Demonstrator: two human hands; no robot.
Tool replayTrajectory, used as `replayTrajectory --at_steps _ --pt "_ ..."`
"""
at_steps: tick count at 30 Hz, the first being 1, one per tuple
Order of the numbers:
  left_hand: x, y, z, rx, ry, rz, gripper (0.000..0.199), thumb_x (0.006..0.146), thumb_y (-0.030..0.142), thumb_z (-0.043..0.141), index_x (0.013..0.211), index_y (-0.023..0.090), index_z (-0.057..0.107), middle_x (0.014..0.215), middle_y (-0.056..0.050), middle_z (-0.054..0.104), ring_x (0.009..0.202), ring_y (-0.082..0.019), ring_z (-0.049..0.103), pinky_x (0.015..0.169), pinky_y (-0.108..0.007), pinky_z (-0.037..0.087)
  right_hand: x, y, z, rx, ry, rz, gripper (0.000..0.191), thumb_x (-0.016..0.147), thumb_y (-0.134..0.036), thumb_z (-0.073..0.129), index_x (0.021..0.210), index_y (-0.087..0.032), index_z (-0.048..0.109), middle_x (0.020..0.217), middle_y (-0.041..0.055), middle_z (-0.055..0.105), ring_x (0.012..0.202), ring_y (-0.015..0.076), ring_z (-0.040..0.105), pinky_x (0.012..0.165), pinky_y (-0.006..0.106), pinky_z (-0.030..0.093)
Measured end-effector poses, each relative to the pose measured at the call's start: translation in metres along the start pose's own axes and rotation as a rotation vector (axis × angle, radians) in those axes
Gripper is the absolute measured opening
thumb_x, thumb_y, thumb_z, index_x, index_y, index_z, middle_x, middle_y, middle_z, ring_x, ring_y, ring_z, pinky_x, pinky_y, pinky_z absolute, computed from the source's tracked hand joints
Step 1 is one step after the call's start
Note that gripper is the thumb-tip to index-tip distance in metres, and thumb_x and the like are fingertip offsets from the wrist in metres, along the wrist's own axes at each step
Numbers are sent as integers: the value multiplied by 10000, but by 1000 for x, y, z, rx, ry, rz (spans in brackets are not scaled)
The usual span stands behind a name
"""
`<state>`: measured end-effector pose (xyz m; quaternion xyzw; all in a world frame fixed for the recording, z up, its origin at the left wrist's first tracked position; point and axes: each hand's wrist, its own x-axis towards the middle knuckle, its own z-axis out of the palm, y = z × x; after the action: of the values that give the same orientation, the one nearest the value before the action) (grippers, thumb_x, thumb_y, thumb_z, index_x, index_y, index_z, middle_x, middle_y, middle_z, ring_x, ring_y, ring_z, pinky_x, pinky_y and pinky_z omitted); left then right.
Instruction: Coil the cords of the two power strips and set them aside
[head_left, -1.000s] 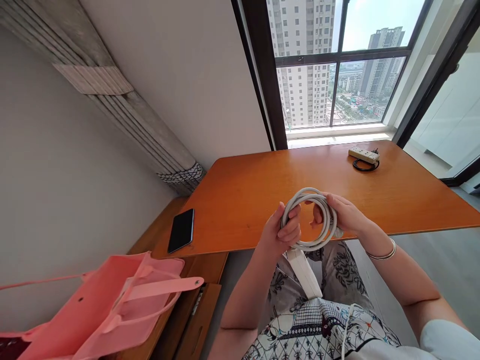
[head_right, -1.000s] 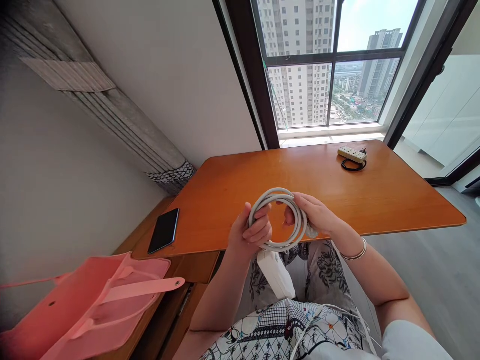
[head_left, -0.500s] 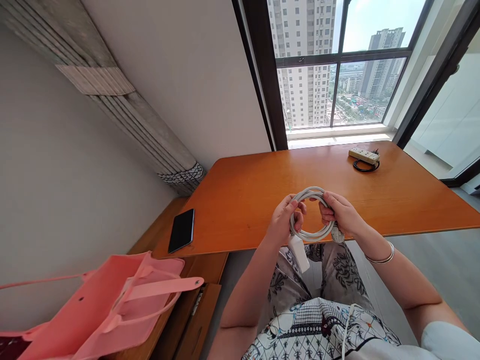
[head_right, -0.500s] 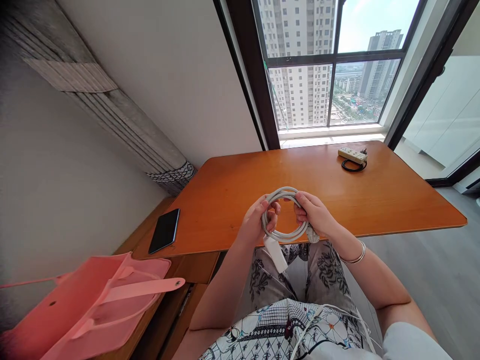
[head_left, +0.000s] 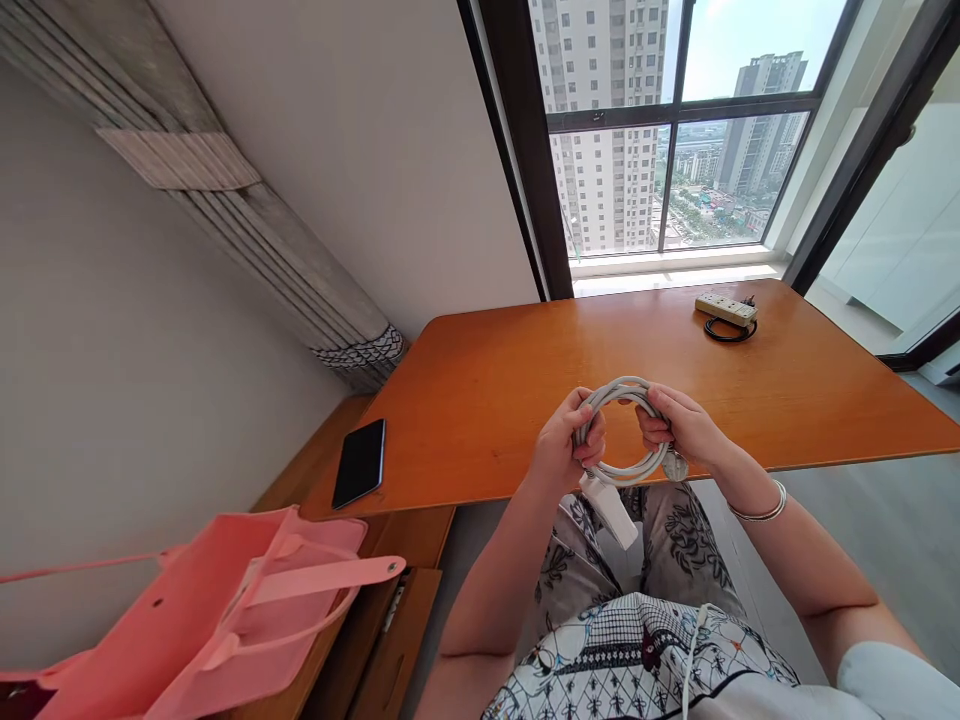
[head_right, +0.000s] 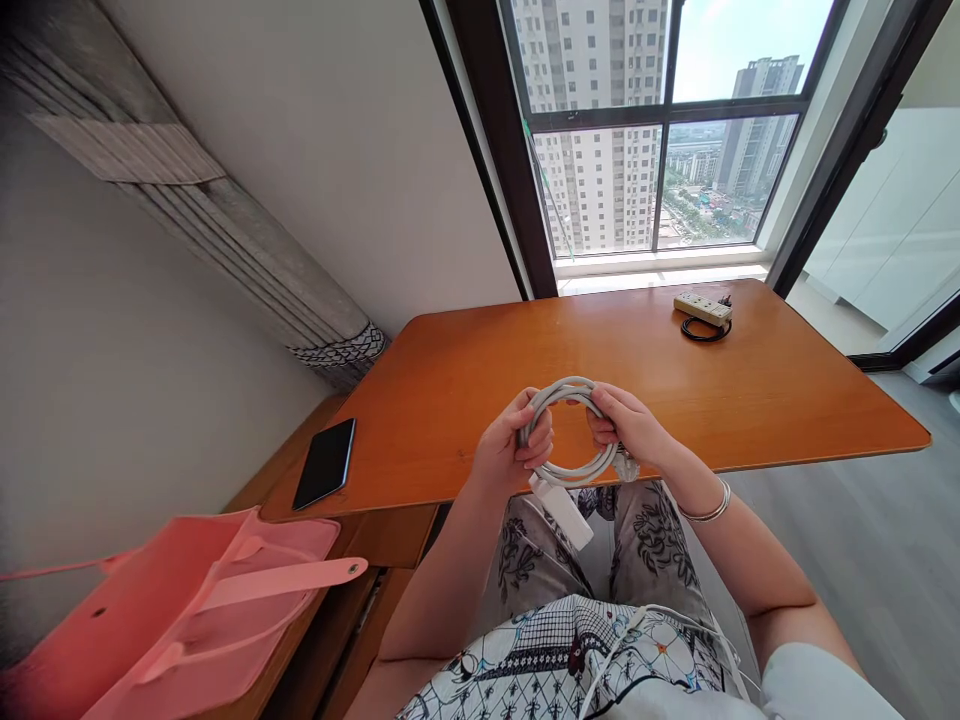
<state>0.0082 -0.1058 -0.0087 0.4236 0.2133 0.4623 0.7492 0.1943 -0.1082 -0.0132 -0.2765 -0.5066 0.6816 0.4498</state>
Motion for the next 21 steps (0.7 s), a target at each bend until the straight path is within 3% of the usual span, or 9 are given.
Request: replayTrajectory --at_steps 7,11,17,21 --pt "5 -2 -6 45 26 -97 388 723 505 703 792 148 571 447 93 428 306 -19 201 315 -161 190 0 10 2 -10 76 -112 576 881 -504 630 1373 -235 502 615 -87 371 490 72 274 469 213 258" --pt "4 -4 -7 15 26 -141 460 744 582 706 712 149 553 415 92 389 304 -22 209 320 -166 187 1 7 3 -10 77 -102 566 858 -483 651 1331 -186 561 596 -88 354 479 66 269 456 215 247" --pt "2 -6 -9 -27 -5 -123 493 749 604 743 744 144 566 401 136 238 319 -19 133 321 -155 170 4 1 -1 -88 34 -44 512 876 -503 624 1248 -152 617 564 -83 404 445 71 333 448 225 350" --pt "1 -7 -8 -47 2 -118 506 739 614 754 753 150 552 420 141 223 336 -15 110 321 -142 172 -1 3 -11 -139 -31 -70 627 906 -575 563 1392 -180 533 781 14 643 597 127 577 573 264 477"
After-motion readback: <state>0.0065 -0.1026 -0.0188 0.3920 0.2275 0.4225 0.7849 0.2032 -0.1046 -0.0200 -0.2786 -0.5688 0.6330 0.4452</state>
